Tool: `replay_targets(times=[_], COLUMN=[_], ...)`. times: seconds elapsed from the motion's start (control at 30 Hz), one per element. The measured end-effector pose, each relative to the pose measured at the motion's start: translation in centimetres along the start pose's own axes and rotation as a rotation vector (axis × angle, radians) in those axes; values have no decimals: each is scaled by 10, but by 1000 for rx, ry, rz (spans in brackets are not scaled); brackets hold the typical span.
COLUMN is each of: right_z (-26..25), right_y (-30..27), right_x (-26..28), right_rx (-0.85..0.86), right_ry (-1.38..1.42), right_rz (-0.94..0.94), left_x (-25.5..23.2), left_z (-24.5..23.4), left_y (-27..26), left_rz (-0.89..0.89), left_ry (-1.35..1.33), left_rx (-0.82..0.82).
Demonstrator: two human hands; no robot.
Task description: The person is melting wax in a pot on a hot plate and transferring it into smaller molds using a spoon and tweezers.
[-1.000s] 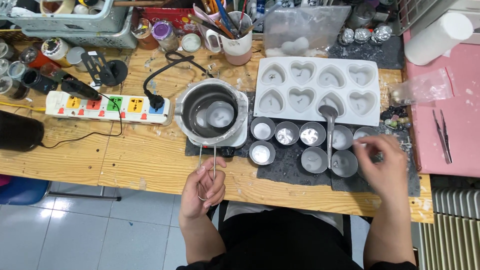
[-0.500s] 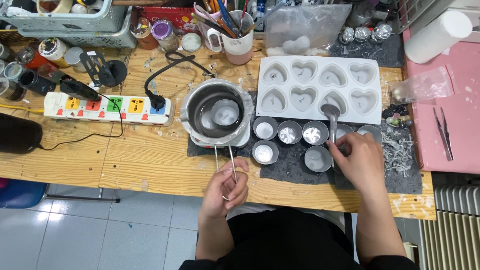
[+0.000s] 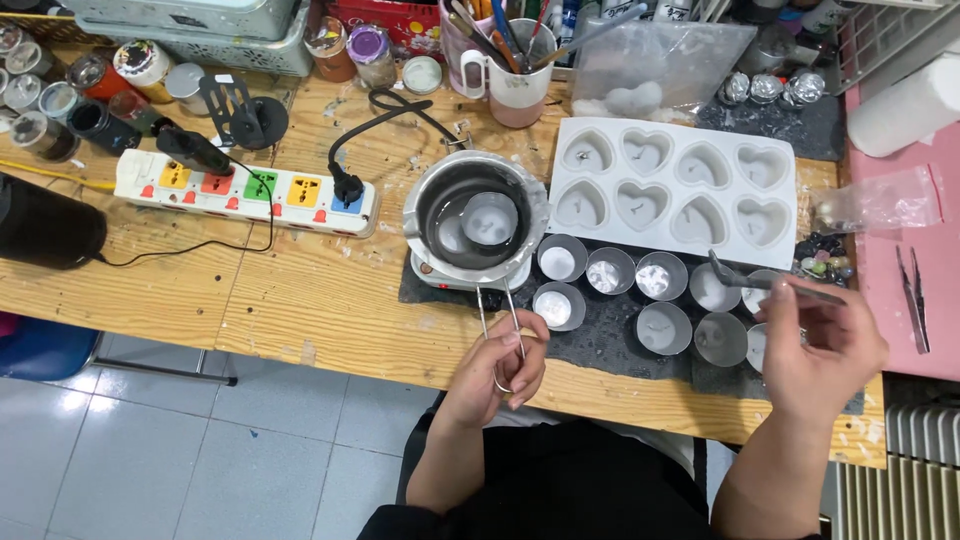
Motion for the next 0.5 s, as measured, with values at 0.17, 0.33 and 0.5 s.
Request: replay_targets(times=[0.17,0.33,0.5], right_z=[22,55,109], right_y=[16,34,57], right_x=[54,81,116], right_rx=[-28,82,386], right_ry=[332,691,488], right_rz=[-22,-19,-69], left_x=[0,0,0], left_z=[2,1,1], left_y=[-1,-3,-5], left_rz=[12,33,36], left_ry=[-8,-9,-62], left_rx=[11,11,17])
Point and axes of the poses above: each hand's wrist, its own y-axis towards the middle knuckle, its own z-axis out of the palm, x = y × z, the point moved 5 cm from there along y, towards the middle knuckle, and after that the axes turned 3 degrees about -y, right-handed, at the moved point
